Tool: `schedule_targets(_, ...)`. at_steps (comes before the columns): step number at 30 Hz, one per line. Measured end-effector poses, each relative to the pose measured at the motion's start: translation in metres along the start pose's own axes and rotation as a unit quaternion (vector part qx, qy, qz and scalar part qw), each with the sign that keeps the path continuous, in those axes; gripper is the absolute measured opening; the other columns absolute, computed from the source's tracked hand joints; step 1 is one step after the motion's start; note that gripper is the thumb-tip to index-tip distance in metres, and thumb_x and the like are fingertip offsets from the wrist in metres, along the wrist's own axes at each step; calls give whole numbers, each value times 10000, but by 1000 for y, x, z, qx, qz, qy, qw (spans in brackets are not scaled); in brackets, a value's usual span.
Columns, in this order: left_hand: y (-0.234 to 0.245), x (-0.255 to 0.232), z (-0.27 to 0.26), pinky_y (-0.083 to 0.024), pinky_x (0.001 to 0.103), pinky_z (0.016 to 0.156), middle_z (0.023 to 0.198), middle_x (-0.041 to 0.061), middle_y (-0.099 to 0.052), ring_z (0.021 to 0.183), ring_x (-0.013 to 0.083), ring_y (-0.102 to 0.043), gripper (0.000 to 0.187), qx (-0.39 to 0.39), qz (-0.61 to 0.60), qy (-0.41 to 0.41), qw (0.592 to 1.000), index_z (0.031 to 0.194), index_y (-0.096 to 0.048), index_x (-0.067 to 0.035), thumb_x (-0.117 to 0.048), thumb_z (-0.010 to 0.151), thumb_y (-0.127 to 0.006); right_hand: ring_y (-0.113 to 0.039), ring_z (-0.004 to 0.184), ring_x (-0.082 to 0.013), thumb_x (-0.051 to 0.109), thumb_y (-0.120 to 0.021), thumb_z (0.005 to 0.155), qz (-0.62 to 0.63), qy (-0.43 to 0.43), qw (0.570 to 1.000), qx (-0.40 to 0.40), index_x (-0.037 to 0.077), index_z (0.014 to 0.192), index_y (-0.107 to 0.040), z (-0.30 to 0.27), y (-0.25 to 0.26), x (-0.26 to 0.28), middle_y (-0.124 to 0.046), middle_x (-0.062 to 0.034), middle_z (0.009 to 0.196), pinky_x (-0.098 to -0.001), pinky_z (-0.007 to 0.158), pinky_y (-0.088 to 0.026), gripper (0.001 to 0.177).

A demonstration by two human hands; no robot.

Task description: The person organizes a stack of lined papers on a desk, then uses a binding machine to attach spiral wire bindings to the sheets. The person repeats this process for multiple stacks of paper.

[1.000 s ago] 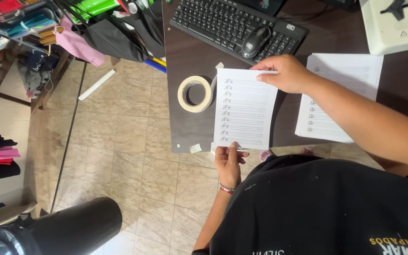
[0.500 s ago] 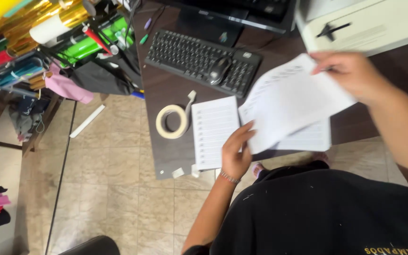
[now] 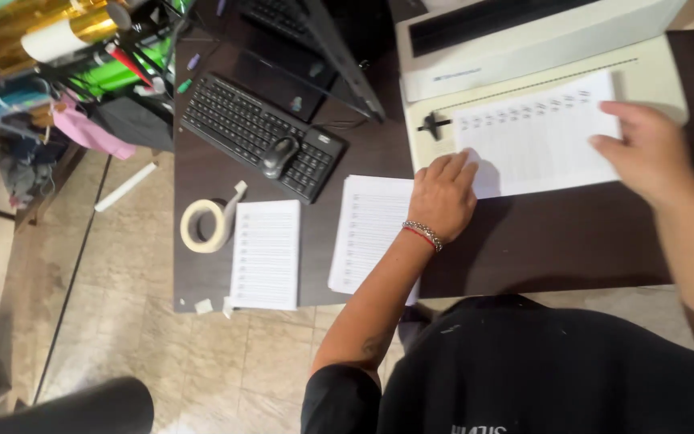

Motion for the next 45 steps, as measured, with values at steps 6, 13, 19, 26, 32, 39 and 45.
schedule_targets(6,-60,-19,19,-256,510,1272,1696,181,-234,1576,366,-240,799,124,188,90,970,1584,-332,-140,-656,979,-410,-515,991,-321,99,-721,963,-85,21,996,15,-42,1465,-638,10,-6,18,-528,-167,1095,-436,920,-437,527)
schedule_targets(13,-57,-23,18,-297,541,1240,1692,172,-301,1575,370,-296,850,113,238,129,956,1595,-343,-191,-713,931,-427,-553,1468,-433,239,-739,1004,-289,250,923,-47,44,1269,-796,-14,-18,39,-668,-237,1540,-550,1214,-417,334)
schedule_targets(19,-36,-29,15,-380,625,1182,1649,101,-406,1522,279,-417,823,81,256,117,956,1552,-432,-268,-711,877,-596,-597,1481,-448,313,-720,1016,-310,257,915,-19,25,1311,-763,-28,-28,41,-691,-219,1527,-632,1193,-417,414)
schedule_targets(26,-34,-19,11,-351,583,1237,1689,158,-340,1585,339,-333,885,84,253,139,954,1588,-385,-279,-777,878,-563,-598,1509,-418,374,-786,1023,-321,277,904,-58,26,1306,-832,-35,-34,24,-754,-195,1515,-588,1298,-356,451)
schedule_targets(32,-26,-20,10,-390,586,1214,1669,128,-397,1555,312,-414,848,53,245,127,960,1569,-421,-298,-750,876,-606,-579,1552,-450,371,-783,1035,-304,257,916,-50,17,1341,-833,-35,-35,13,-753,-233,1551,-592,1351,-282,471)
schedule_targets(39,-22,-20,11,-414,590,1196,1664,143,-411,1545,321,-432,838,35,232,120,965,1574,-416,-280,-737,893,-588,-552,1560,-439,345,-781,1039,-288,255,922,-47,14,1348,-831,-33,-35,12,-741,-227,1546,-592,1355,-264,456)
schedule_targets(45,-21,-20,10,-422,592,1185,1659,143,-420,1538,319,-448,831,28,235,119,964,1573,-420,-277,-738,898,-572,-557,1552,-434,333,-797,1039,-289,258,920,-52,19,1340,-835,-33,-36,12,-742,-217,1544,-591,1352,-267,438)
Point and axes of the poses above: each hand's wrist, its own z-axis towards the middle knuckle, its own y-axis out of the back of the hand, x = y × z, the point moved 10 cm from there along z, towards the middle knuckle
